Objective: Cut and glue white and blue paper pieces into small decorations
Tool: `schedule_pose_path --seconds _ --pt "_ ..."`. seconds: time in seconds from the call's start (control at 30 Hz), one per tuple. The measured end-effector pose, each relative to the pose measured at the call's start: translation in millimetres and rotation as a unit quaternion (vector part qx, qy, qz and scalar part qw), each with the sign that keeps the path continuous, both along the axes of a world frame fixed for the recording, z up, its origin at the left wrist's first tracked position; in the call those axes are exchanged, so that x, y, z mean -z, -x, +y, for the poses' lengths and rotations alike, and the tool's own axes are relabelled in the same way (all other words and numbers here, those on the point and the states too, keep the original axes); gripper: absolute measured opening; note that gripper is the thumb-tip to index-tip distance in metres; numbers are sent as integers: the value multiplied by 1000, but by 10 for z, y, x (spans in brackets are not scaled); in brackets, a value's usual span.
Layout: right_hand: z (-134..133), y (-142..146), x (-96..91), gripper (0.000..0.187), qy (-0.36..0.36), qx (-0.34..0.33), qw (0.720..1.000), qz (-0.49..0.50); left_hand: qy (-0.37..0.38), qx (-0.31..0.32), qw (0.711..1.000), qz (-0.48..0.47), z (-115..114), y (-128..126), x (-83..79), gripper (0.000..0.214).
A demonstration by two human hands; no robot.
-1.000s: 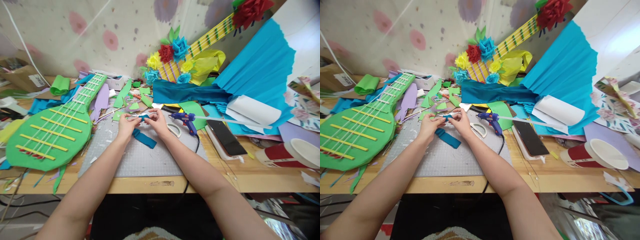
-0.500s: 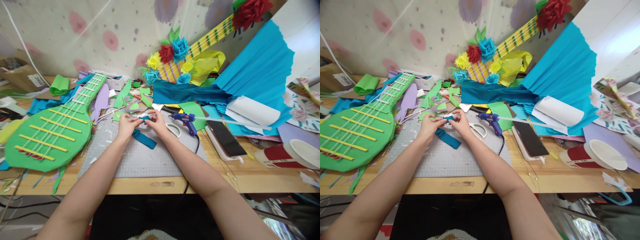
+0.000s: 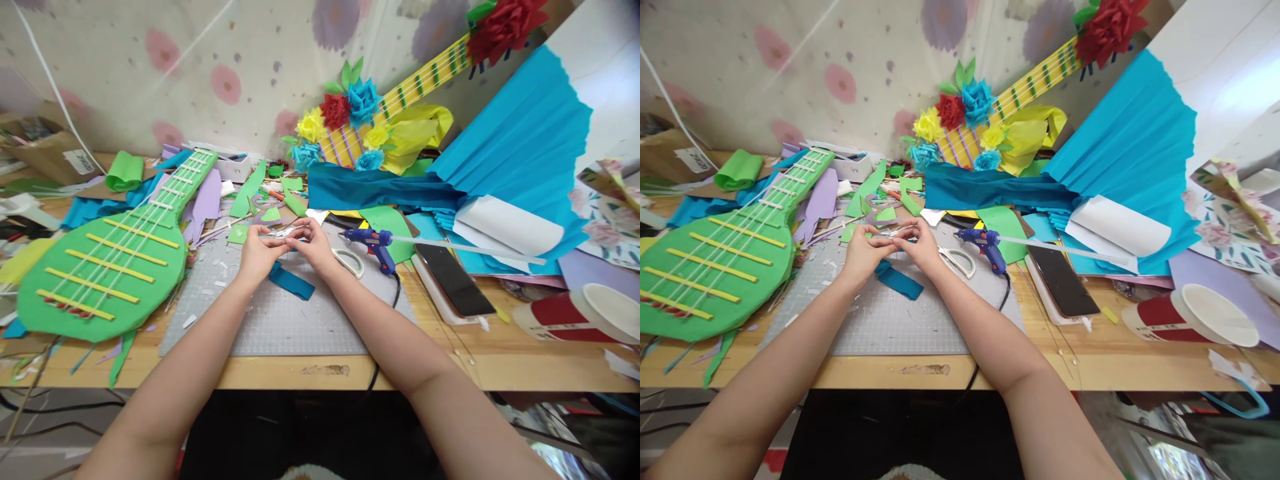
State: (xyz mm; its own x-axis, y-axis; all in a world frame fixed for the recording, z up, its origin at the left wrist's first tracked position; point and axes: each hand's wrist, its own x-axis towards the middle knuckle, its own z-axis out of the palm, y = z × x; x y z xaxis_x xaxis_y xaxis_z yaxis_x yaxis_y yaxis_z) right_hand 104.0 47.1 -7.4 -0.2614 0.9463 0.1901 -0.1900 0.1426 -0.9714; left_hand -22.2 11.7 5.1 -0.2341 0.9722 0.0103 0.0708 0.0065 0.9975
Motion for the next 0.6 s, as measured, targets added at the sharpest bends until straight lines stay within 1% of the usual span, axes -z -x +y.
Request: schedule_pose_path --seconds 0.13,0.3,0.47,0.53,0.6 --pt "11 1 -9 42 8 12 1000 -2 15 -4 1000 -8 -8 -5 -28 58" --pt "38 8 41 42 0 36 999 -6 52 24 996 -68 -29 -34 -93 56" --pt "26 -14 15 43 -33 30 999 -28 90 14 986 -137 -29 -49 -122 54" --pt "3 -41 -17 40 -46 21 998 -45 112 6 981 -156 -18 -43 -121 56" --pt "-23 -73 -44 34 -51 -6 997 -50 122 -8 979 -161 -6 -30 -118 57"
